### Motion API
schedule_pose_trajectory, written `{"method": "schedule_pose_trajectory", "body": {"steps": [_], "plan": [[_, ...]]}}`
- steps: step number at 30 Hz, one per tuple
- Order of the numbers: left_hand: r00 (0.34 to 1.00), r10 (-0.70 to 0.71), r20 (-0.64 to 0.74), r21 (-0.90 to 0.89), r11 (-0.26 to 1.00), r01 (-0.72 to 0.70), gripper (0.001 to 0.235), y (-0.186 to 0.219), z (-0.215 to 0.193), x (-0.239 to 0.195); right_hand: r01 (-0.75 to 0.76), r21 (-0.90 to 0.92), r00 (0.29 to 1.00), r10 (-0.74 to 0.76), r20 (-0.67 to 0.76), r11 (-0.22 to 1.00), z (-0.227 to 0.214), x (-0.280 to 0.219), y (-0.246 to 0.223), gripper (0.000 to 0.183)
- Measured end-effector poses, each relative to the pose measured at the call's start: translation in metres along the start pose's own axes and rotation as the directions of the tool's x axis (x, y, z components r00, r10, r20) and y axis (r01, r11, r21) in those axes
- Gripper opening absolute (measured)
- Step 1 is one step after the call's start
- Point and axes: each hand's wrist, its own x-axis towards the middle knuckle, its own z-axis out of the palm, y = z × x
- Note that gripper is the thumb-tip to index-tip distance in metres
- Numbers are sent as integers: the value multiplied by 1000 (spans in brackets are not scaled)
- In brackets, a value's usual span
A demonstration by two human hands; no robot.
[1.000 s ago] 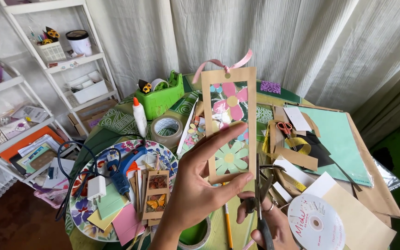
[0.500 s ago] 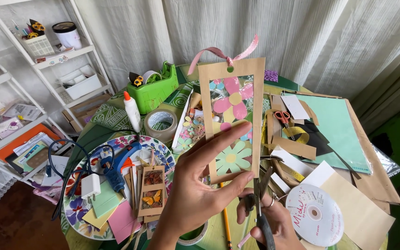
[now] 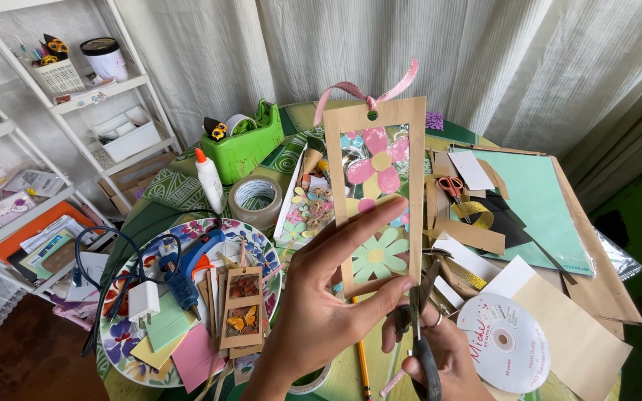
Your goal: Trimming the edges of paper bookmarks with scissors and then sorting through a collection of finished bookmarks on a craft table.
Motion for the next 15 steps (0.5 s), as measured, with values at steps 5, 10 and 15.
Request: {"method": "schedule_pose_trajectory", "body": {"steps": [5, 10, 15], "plan": [[1000, 14, 5, 23, 1000, -14, 50, -2, 1, 0, 49, -35, 999, -48, 22, 998, 0, 2, -1, 72], [1000, 24, 12, 24, 999, -24, 49, -2, 2, 0, 57, -46, 998, -56, 19, 997, -1, 2, -2, 73], [999, 50, 9, 41, 998, -50, 49, -2, 2, 0, 64, -20, 998, -63, 30, 998, -1, 2, -1, 72]]}}
